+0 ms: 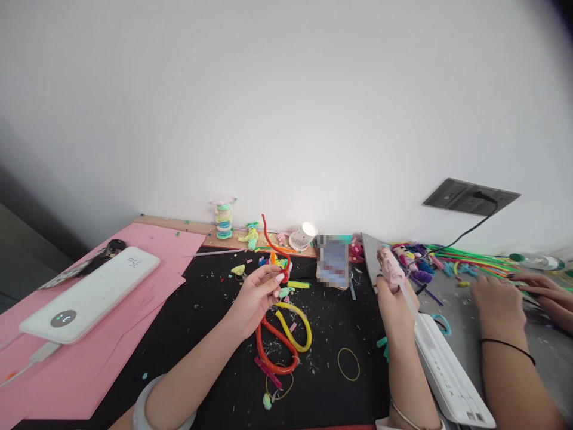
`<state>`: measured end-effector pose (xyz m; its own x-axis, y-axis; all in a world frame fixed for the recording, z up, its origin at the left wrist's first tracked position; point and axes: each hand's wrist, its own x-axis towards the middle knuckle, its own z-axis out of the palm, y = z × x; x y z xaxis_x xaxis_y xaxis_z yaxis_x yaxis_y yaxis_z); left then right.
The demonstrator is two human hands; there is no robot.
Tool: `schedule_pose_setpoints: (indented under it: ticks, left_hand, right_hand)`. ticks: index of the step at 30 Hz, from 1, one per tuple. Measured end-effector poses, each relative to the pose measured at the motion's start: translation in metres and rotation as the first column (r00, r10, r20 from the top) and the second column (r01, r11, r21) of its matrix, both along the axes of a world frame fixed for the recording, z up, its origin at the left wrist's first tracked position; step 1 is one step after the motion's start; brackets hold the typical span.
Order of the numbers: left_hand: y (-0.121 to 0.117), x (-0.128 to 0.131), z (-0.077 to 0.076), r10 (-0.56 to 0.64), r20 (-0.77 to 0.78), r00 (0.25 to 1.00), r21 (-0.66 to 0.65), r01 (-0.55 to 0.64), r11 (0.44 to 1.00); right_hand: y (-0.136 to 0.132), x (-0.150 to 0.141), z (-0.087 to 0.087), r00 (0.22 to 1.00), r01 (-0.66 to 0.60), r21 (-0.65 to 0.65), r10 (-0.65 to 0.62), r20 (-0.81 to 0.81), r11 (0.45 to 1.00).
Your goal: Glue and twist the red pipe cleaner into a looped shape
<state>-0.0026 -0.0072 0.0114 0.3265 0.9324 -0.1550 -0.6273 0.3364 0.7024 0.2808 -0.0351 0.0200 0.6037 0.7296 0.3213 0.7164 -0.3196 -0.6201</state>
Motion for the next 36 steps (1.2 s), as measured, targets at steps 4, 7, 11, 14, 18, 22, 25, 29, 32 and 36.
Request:
schedule_pose_setpoints:
  ticks: [4,7,11,14,18,22,25,29,32,36]
  left_hand:
    - [-0.002,0.0,0.001,-0.043,0.004,0.999,0.024,0.043,0.999]
    - [-0.002,0.0,0.001,-0.063,0.004,0.998,0.034,0.063,0.997]
    - [-0.002,-0.001,0.001,-0.075,0.0,0.997,0.04,0.075,0.996]
    - [-0.001,0.0,0.0,-0.084,-0.01,0.996,0.046,0.084,0.995]
    - [-0.003,0.0,0.0,-0.081,-0.064,0.995,0.067,0.085,0.994]
    - [-0.004,0.002,-0.001,-0.051,-0.202,0.978,0.116,0.076,0.99]
    - [-0.004,0.003,-0.002,-0.029,-0.312,0.95,0.171,0.086,0.981]
    - [-0.005,0.006,-0.003,-0.03,-0.472,0.881,0.283,0.183,0.942]
    - [-0.008,0.009,-0.004,-0.066,-0.553,0.831,0.333,0.293,0.896]
    - [-0.012,0.01,-0.005,-0.08,-0.619,0.781,0.365,0.376,0.852]
  right_hand:
    - [0.003,0.002,0.0,0.978,0.2,-0.18,-0.184,0.101,0.963]
    - [0.003,0.002,-0.005,0.97,0.185,-0.294,-0.126,0.208,0.938]
    - [0.004,0.001,-0.013,0.94,0.202,-0.389,-0.065,0.336,0.899]
    - [0.005,0.001,-0.016,0.925,0.194,-0.398,-0.032,0.378,0.897]
    - [0.005,0.003,-0.015,0.939,0.164,-0.298,-0.057,0.339,0.941]
    - [0.003,0.007,-0.01,0.967,0.114,-0.189,-0.065,0.245,0.975]
    - [0.003,0.003,-0.007,0.982,0.059,-0.06,-0.047,0.181,0.996]
    - [0.002,-0.02,-0.003,0.982,-0.185,0.236,0.186,0.017,0.954]
    - [-0.003,-0.048,0.0,0.835,-0.531,0.194,0.548,-0.049,0.825]
    - [-0.007,-0.081,0.0,0.622,-0.766,0.116,0.774,-0.118,0.632]
